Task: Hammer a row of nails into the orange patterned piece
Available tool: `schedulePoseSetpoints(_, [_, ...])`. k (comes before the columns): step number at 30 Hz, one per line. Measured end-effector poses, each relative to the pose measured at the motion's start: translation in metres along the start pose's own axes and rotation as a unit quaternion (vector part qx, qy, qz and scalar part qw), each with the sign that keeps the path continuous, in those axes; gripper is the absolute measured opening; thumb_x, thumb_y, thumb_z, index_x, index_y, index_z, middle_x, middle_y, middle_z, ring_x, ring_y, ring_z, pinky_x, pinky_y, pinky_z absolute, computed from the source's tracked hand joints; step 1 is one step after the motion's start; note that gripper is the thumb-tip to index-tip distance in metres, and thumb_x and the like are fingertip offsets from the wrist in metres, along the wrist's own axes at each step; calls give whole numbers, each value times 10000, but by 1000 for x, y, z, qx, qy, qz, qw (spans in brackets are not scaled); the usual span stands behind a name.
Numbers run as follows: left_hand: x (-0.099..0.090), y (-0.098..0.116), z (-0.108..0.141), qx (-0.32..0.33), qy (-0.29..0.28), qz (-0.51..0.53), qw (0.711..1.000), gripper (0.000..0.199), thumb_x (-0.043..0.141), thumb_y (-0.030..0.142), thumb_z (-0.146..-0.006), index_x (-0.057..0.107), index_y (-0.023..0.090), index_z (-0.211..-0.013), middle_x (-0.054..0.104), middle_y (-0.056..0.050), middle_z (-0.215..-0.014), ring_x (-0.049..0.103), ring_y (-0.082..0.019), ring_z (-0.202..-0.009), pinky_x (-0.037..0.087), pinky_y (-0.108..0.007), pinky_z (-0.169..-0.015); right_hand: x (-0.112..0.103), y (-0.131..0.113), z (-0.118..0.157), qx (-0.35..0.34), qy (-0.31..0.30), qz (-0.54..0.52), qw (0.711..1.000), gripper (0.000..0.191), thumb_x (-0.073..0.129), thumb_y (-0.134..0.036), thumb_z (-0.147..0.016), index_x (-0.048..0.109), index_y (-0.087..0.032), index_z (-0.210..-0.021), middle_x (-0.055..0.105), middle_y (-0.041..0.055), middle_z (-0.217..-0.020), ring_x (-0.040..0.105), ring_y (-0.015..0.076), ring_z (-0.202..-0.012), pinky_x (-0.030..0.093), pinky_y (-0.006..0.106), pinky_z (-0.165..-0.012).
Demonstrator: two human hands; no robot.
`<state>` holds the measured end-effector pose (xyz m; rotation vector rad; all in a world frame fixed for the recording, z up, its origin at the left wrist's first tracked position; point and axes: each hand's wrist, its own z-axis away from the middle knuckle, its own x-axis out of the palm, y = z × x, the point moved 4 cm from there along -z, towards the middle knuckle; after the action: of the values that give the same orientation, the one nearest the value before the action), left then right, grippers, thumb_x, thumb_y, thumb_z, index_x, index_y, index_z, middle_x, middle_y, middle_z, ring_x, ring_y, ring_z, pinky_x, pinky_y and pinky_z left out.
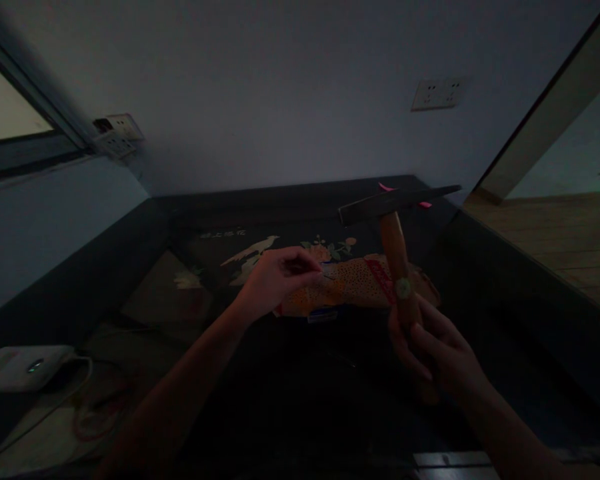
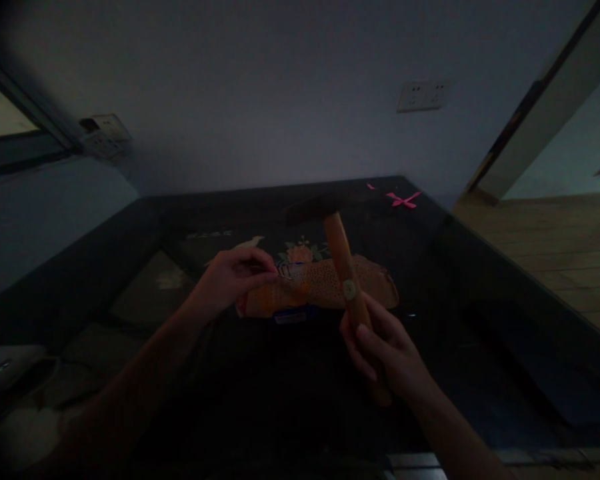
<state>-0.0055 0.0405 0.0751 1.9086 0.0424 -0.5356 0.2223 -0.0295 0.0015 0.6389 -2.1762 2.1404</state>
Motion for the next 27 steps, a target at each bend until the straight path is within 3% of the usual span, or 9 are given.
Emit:
schedulePoseSetpoints(7, [0,-4,0,13,83,9,996,96,673,256,-773,659,172,-817,717,-21,-801,691,-152,-735,580,-274,-712,0,-1,1,-8,11,7,1000,297,638,-418,-817,566,-255,-1055,545,-38,-683,325,24,-326,199,156,-299])
schedulePoseSetpoints(12, [3,-10,0,41,143,-1,989,245,713,205,-741,630,174,-969,722,-11,-822,701,-144,-736,589,-246,-707,0,-1,0,0,16,17,1000,301,633,-397,-826,569,-248,-1079,552,-29,-691,327,24,-331,202,163,-309])
schedulePoseSetpoints(17, [7,-17,-2,32,118,19,992,193,721,224,-738,665,157,-910,731,-42,-875,702,-163,-811,590,-292,-793,0,-2,-1,-5,26,27,999,302,637,-418,-817,573,-236,-1050,533,-35,-662,308,28,-330,203,167,-303])
schedulePoseSetpoints(23, [5,-11,-1,31,119,35,992,179,738,254,-706,707,157,-853,607,-101,-1261,683,-187,-914,587,-338,-812,-1,-2,-2,-5,28,32,999,272,631,-401,-828,574,-241,-1040,524,-41,-642,314,33,-336,208,169,-309])
schedulePoseSetpoints(27, [4,-9,-8,64,128,17,990,94,718,248,-726,698,158,-743,698,-77,-1049,669,-189,-924,565,-334,-815,-1,-3,-2,-7,28,32,999,290,639,-397,-825,569,-239,-1059,536,-39,-653,326,29,-342,203,167,-319])
